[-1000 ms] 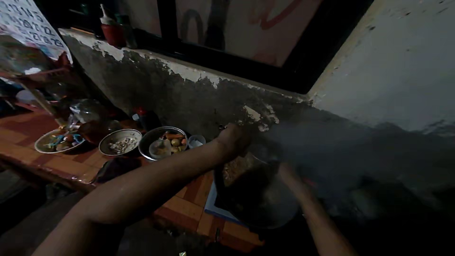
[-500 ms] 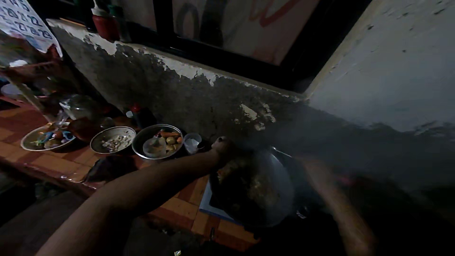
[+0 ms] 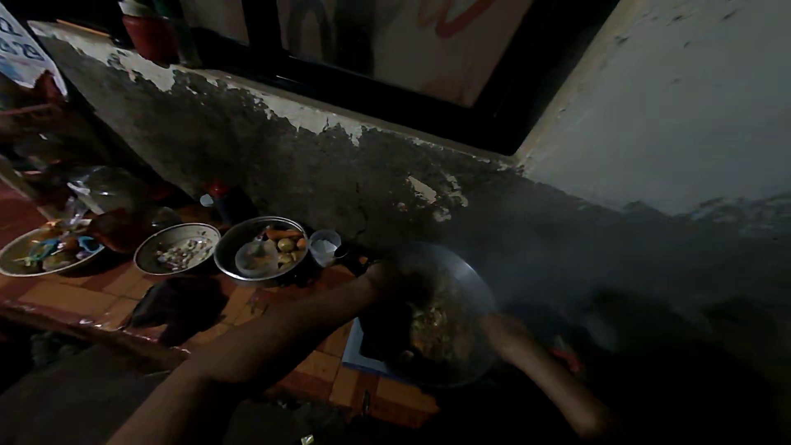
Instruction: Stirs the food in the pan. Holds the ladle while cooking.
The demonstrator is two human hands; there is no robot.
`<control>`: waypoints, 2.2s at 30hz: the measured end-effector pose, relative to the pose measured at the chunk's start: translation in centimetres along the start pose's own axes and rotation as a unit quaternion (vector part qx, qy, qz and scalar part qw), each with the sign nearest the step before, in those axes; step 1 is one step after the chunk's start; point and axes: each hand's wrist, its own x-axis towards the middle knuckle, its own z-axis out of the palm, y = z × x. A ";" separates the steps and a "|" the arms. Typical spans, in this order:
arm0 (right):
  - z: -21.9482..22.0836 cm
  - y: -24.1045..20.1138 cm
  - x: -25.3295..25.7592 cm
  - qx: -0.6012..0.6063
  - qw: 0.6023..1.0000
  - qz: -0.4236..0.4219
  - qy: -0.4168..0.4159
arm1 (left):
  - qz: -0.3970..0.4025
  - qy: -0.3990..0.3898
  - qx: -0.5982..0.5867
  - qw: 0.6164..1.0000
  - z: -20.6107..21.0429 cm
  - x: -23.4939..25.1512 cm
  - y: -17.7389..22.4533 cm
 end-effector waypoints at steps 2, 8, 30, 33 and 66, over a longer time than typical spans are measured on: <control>0.1 -0.3 1.3 0.029 0.999 -0.036 -0.007 | 0.009 0.004 0.023 1.000 0.1 0.4 -0.3; 0.2 1.7 3.5 0.117 0.986 -0.116 0.008 | 0.012 -0.001 0.004 1.000 -0.5 0.9 -0.8; -4.0 -0.1 -2.7 -0.012 0.972 0.073 0.223 | -0.026 0.030 0.057 0.998 -4.2 -1.3 1.9; -2.7 -0.1 1.2 0.001 0.973 0.073 0.217 | -0.037 0.017 0.024 0.999 -2.8 -0.7 1.5; -1.6 7.0 -3.7 0.145 0.945 -0.062 0.286 | -0.011 0.044 0.125 0.991 -3.2 -3.9 -0.2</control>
